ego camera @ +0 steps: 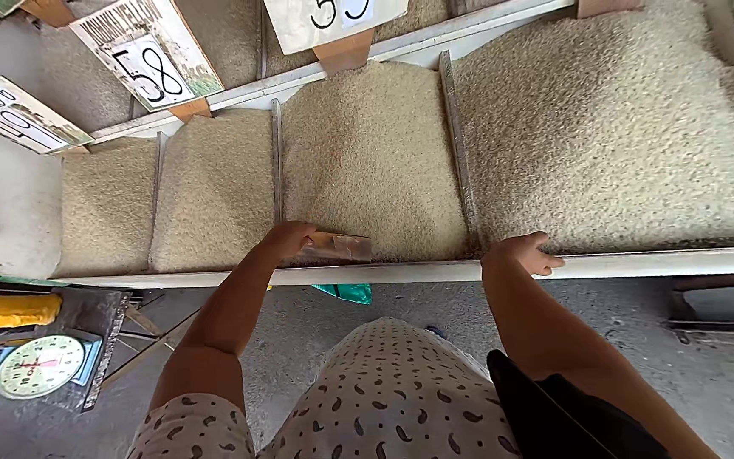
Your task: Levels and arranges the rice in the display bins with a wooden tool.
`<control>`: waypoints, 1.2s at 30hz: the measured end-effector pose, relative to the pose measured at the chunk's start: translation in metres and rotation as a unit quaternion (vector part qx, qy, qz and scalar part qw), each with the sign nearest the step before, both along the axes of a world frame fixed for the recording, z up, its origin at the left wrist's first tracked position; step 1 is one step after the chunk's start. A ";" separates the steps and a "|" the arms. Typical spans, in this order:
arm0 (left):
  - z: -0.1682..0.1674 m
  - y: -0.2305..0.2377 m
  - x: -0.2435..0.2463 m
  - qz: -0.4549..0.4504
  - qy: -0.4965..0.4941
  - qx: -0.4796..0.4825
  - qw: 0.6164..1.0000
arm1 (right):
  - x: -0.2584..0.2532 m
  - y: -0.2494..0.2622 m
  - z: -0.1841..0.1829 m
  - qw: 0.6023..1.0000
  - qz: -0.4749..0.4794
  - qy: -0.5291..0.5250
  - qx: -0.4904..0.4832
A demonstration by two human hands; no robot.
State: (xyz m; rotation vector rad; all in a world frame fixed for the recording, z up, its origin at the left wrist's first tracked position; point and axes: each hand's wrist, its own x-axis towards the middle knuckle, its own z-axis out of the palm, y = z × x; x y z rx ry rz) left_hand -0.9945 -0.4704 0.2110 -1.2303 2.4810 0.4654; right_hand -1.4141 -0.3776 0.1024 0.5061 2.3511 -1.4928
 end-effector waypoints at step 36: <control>0.120 -0.096 -0.114 0.132 0.075 -0.159 0.976 | 0.001 0.001 0.013 1.000 -0.003 -0.013 0.009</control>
